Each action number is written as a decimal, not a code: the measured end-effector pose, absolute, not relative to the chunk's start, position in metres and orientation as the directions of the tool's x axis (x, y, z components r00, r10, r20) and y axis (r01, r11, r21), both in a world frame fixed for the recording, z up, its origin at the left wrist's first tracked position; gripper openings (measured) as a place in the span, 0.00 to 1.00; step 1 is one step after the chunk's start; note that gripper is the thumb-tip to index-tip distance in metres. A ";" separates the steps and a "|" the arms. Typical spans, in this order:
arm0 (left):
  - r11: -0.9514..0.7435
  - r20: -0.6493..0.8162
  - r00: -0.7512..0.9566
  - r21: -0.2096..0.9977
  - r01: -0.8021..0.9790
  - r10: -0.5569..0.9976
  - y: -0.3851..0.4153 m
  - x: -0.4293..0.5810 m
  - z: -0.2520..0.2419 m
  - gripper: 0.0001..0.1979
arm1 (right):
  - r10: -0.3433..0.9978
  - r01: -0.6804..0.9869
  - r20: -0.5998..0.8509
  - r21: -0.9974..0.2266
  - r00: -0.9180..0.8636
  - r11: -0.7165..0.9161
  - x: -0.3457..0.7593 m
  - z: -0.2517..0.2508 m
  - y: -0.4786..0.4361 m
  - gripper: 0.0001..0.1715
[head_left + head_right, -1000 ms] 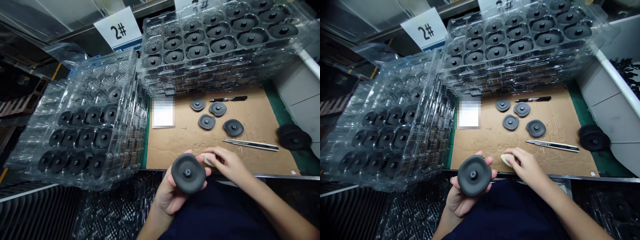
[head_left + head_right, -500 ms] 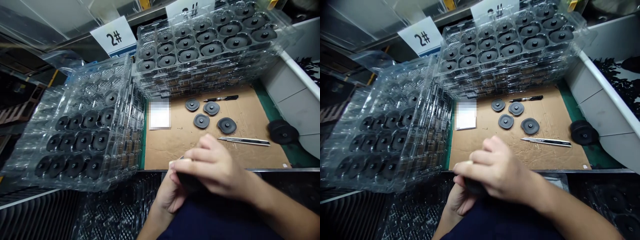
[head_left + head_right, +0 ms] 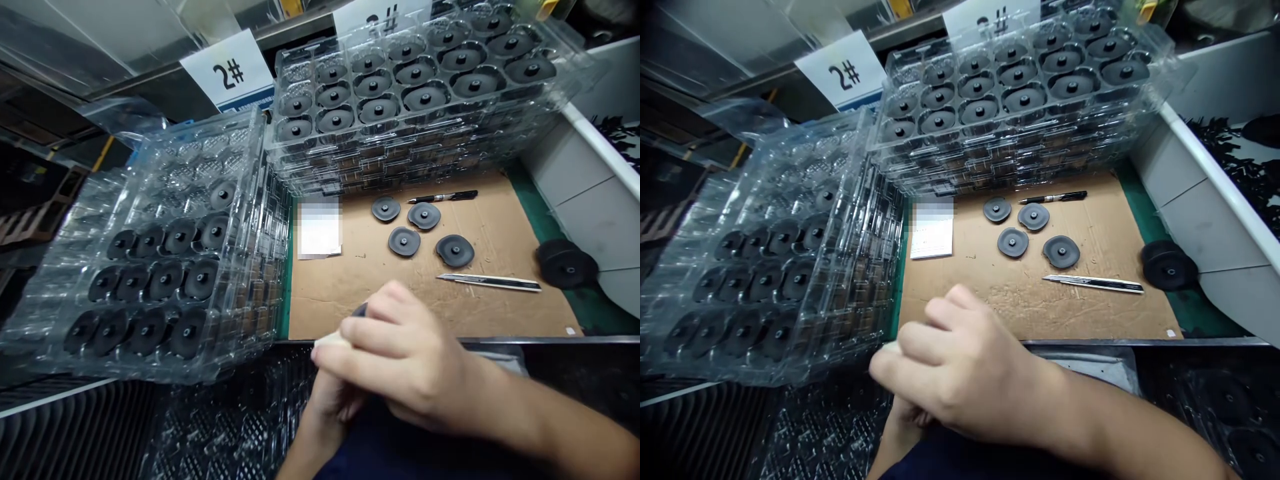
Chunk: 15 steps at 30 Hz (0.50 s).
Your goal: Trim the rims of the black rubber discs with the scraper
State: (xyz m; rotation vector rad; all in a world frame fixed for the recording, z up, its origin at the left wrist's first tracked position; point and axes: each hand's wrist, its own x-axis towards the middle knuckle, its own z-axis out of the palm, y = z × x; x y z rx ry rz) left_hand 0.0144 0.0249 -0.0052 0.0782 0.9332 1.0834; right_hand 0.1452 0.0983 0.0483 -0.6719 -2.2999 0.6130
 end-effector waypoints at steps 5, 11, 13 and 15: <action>0.442 -0.519 0.185 0.431 -0.787 0.835 0.025 0.005 -0.005 0.32 | 0.849 0.415 0.252 -0.785 -0.465 0.460 0.156 0.009 0.118 0.12; 0.389 -0.481 0.180 0.379 -0.839 0.858 0.025 -0.005 -0.006 0.30 | 0.902 0.534 -0.105 -0.832 -0.419 0.151 0.179 -0.067 0.089 0.12; 0.392 -0.489 0.174 0.389 -0.833 0.855 0.027 -0.003 -0.007 0.30 | 0.904 0.535 -0.124 -0.835 -0.409 0.128 0.178 -0.065 0.083 0.13; 0.394 -0.492 0.160 0.419 -0.818 0.856 0.028 0.000 -0.009 0.31 | 0.928 0.530 -0.104 -0.841 -0.358 0.110 0.171 -0.044 0.084 0.13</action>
